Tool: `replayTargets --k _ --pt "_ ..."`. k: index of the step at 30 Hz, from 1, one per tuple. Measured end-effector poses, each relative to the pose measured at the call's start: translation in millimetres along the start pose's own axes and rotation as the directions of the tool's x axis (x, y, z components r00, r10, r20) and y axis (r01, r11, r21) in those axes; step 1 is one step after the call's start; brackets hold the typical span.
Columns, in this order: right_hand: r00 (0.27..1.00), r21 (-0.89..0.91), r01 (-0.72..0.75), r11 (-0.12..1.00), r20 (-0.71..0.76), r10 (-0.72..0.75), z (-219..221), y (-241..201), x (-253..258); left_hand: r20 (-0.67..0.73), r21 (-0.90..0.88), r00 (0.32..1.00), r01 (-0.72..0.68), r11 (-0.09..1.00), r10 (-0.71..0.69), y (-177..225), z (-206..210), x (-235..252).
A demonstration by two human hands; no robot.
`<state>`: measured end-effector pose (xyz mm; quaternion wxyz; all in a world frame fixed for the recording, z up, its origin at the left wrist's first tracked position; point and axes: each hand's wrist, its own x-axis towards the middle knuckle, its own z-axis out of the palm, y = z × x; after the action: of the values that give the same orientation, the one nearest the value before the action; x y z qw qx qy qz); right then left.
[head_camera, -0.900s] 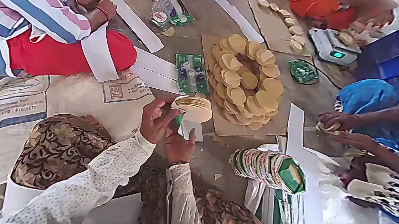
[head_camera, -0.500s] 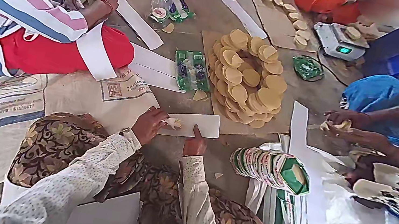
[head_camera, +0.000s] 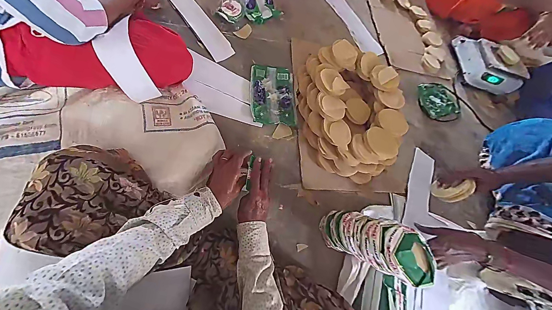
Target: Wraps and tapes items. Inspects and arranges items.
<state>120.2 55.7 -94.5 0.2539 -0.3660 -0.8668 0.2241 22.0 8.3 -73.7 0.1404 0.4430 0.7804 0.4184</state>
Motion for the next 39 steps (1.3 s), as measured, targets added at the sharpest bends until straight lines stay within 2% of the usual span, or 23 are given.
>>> replayTargets --k 3,8,11,13,14,15,17,19,21,22,23,25,26,27,28,29,30,32,36,39 --pt "0.999 -0.052 0.043 0.998 0.018 -0.042 2 0 -4 0.029 -0.113 0.995 0.094 0.989 -0.091 0 1 -1" --pt "0.994 -0.134 0.094 0.986 0.068 -0.086 -2 -4 -6 0.064 -0.197 0.991 0.132 0.972 -0.121 1 2 5" --pt "0.985 -0.076 0.109 0.991 0.145 -0.097 -16 -4 -6 0.064 -0.435 0.972 0.231 0.87 -0.226 -2 10 10" --pt "0.988 0.104 0.08 0.991 0.125 -0.093 -35 -6 2 0.083 -0.475 0.981 0.193 0.859 -0.174 -9 9 16" --pt "0.992 0.215 0.031 0.976 0.114 -0.057 -45 -5 9 0.158 -0.366 0.986 0.105 0.925 -0.049 -12 -1 18" --pt "0.99 0.287 -0.027 0.958 0.139 -0.014 -54 -1 18 0.295 -0.246 0.955 0.035 0.969 0.04 -11 -12 24" --pt "0.956 0.352 -0.174 0.92 0.285 0.072 -65 14 41 0.472 -0.168 0.86 -0.129 0.977 0.195 -9 -22 39" --pt "0.866 0.384 -0.349 0.855 0.48 0.138 -67 29 61 0.514 -0.237 0.789 -0.247 0.94 0.337 -13 -17 53" --pt "0.8 0.435 -0.463 0.773 0.581 0.152 -64 35 65 0.475 -0.248 0.796 -0.287 0.925 0.374 -17 -12 56" --pt "0.787 0.472 -0.508 0.72 0.594 0.166 -65 34 63 0.422 -0.229 0.835 -0.277 0.933 0.352 -18 -12 51" --pt "0.782 0.511 -0.553 0.658 0.59 0.199 -66 32 58 0.348 -0.227 0.896 -0.205 0.952 0.276 -18 -12 40" --pt "0.777 0.584 -0.621 0.522 0.545 0.315 -67 26 41 0.134 -0.319 0.991 0.041 0.947 0.002 -19 -7 8" --pt "0.774 0.622 -0.633 0.461 0.51 0.375 -64 25 32 0.04 -0.416 0.986 0.165 0.894 -0.163 -19 0 -7" --pt "0.771 0.669 -0.631 0.392 0.485 0.413 -60 24 24 0.005 -0.538 0.947 0.274 0.797 -0.323 -16 5 -18" --pt "0.77 0.712 -0.62 0.33 0.47 0.432 -57 23 16 0.068 -0.655 0.891 0.379 0.654 -0.448 -7 5 -27" --pt "0.771 0.745 -0.605 0.282 0.46 0.44 -54 22 8 0.16 -0.708 0.85 0.453 0.542 -0.501 1 3 -34" --pt "0.777 0.767 -0.588 0.255 0.45 0.441 -52 22 2 0.231 -0.723 0.843 0.483 0.494 -0.486 8 3 -38" --pt "0.804 0.795 -0.552 0.252 0.427 0.414 -50 21 -7 0.256 -0.739 0.877 0.448 0.503 -0.406 14 7 -40" --pt "0.881 0.866 -0.41 0.285 0.296 0.368 -45 25 -21 0.114 -0.717 0.914 0.348 0.604 -0.39 19 16 -42" --pt "0.879 0.879 -0.352 0.322 0.193 0.436 -38 25 -27 0.022 -0.678 0.929 0.285 0.678 -0.369 20 26 -47"
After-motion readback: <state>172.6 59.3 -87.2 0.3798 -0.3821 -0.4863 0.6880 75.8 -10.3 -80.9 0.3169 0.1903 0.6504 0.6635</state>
